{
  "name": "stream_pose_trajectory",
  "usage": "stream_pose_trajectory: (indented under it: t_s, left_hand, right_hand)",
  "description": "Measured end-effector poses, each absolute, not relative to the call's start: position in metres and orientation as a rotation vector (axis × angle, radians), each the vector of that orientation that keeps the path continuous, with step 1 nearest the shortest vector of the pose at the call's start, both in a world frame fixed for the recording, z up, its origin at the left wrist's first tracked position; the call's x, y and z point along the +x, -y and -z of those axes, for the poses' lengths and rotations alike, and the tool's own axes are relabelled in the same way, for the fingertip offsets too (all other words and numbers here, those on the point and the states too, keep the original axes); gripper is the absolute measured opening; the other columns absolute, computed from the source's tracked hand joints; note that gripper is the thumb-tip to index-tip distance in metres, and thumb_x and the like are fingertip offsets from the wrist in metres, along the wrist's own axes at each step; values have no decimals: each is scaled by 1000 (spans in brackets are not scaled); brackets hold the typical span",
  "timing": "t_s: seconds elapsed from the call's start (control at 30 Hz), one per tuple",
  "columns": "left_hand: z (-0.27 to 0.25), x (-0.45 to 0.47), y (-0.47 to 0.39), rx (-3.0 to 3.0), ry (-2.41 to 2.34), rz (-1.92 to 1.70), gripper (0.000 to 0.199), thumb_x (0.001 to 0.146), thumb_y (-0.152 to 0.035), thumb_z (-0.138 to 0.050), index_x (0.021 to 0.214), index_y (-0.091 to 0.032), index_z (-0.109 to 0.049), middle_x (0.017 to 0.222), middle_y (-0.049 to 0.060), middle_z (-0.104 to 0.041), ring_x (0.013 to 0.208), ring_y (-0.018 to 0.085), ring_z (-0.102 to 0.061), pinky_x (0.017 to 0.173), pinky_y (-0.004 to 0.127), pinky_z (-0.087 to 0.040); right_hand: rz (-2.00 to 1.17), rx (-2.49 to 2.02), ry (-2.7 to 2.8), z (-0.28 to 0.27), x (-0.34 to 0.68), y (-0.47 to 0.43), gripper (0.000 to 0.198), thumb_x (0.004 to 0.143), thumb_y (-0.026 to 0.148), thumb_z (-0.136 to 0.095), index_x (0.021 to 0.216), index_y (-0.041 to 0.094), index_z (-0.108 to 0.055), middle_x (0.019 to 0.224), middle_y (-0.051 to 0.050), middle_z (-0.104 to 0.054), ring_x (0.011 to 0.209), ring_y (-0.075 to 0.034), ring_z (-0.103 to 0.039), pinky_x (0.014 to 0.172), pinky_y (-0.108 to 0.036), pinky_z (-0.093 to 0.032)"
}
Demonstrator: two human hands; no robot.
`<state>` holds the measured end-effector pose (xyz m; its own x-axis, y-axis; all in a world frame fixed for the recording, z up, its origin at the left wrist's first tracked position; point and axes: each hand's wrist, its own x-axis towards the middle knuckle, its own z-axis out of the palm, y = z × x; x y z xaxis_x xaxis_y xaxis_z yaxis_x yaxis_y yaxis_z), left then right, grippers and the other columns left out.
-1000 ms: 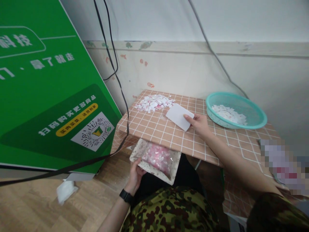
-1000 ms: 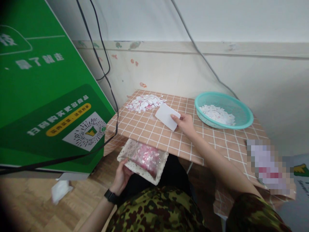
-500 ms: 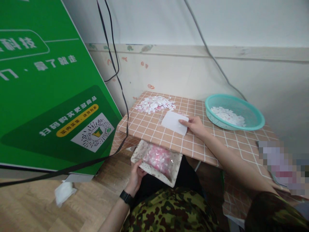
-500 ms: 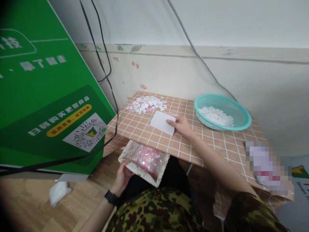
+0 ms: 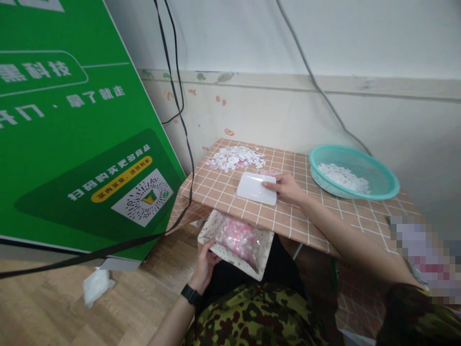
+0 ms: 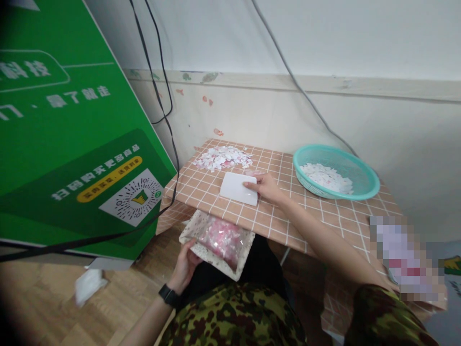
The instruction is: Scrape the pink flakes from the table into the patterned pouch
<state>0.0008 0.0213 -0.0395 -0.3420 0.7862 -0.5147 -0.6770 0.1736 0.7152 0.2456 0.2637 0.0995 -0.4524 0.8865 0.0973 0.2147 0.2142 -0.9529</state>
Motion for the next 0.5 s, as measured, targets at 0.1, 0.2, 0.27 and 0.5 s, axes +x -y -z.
stream_pose_trajectory:
  t_s: [0.1,0.2,0.27,0.5]
  left_hand:
    - [38,-1,-22,101,-1235,-1528,48,78,-36,-75,121,-24,-56,105,6,-71,80,22,-71,71,39,-60]
    - [33,-5,-23,98,-1273,-1524,44,80,-36,-72,119,-24,-56,98,4,-71,76,22,-70,68,39,-60]
    - [29,-8,-24,102,-1297,-1515,43,81,-37,-71,119,-23,-56,95,4,-71,73,21,-70,67,38,-60]
    - [18,-21,-20,113,-1305,-1524,43,81,-36,-71,119,-24,-56,97,4,-71,74,20,-70,72,41,-61]
  right_hand:
    - [-1337,-1043,1726,-100,235,-270,51,67,63,-83,76,14,-76,77,-9,-73,62,-16,-61,52,-28,-45]
    - [-1342,-1050,1740,-96,226,-272,51,67,64,-83,75,14,-77,72,-8,-72,60,-16,-60,50,-27,-44]
    - [-1356,-1038,1770,-92,222,-269,50,66,62,-84,74,13,-77,71,-7,-72,59,-15,-60,49,-26,-44]
    - [-1664,-953,1862,-90,226,-245,44,63,53,-89,75,12,-80,71,-8,-74,59,-15,-61,51,-26,-46]
